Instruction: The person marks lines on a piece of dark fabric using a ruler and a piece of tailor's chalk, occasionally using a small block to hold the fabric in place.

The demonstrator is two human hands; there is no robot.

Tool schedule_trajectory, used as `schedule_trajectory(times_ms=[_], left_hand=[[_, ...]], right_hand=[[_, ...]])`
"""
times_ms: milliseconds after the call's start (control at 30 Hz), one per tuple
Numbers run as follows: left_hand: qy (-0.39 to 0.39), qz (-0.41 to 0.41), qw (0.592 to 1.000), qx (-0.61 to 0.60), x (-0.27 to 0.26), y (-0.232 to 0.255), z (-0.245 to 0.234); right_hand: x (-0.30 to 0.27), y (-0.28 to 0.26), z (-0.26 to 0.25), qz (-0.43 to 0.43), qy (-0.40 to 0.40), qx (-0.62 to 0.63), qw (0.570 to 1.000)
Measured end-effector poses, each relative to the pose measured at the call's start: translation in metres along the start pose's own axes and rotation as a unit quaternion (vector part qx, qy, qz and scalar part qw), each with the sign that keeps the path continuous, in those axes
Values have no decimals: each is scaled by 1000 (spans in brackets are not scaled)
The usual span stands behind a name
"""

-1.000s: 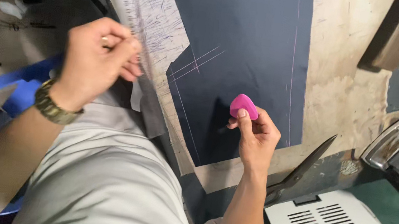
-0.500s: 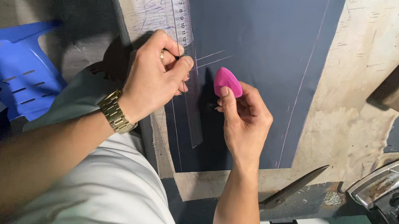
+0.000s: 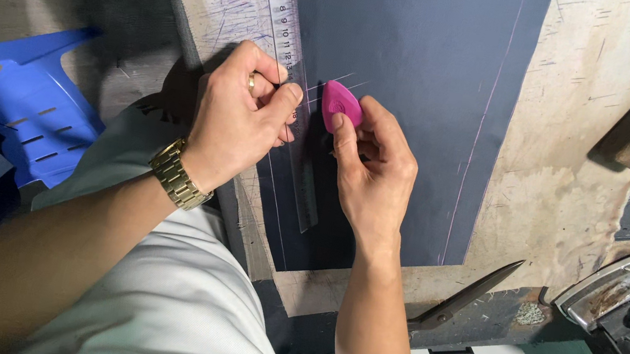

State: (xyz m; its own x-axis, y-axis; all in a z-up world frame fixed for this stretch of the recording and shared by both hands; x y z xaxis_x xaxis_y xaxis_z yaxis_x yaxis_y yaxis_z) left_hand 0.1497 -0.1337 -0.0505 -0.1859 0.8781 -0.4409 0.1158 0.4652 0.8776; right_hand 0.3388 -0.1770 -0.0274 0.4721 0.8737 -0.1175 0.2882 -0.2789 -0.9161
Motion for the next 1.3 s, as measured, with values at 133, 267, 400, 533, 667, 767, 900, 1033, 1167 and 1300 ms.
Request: schedule_trajectory(times_ms=[133,267,400,533,667,767,900,1033,1167,1300], left_hand=[[-4,17,1000,-3,0,0,0],[-3,28,1000,-5,1,-1,2],[-4,15,1000,-11,1,-5,1],[-1,25,1000,-6,1,-2,2],[1,24,1000,-4,2,-1,2],[-1,12,1000,-3,2,-4,1],[2,11,1000,-2,2,-5,1],[9,17,1000,11,4,-4,0],[36,15,992,117,5,-2,1],[29,-37,995,85,5,2,4]], right_hand=[[4,-5,3,-16,4,-3,1000],[7,-4,3,-15,10,-7,1000],[7,1,4,-10,9,2,1000],[6,-3,9,-22,8,-9,1000],[8,-9,14,-47,9,-15,999],[9,-11,19,-59,6,-14,998],[11,-15,24,-76,8,-28,997],[11,-22,28,-99,3,-46,994],[-1,-43,27,-142,-75,-151,975],[-32,-34,-1,-123,-101,-169,973]])
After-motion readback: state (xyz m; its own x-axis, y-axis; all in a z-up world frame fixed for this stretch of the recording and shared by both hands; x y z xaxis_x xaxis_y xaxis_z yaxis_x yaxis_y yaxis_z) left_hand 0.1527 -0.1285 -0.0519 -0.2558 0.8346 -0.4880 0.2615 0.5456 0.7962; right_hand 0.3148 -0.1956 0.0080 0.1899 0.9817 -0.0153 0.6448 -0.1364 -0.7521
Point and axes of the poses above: each hand's wrist, its own x-axis towards the middle knuckle, its own z-axis out of the palm, y = z × x, the point moved 8 cm from there along x, towards the middle knuckle, and after that the axes turned 14 degrees about y, right-handed, at the moved point
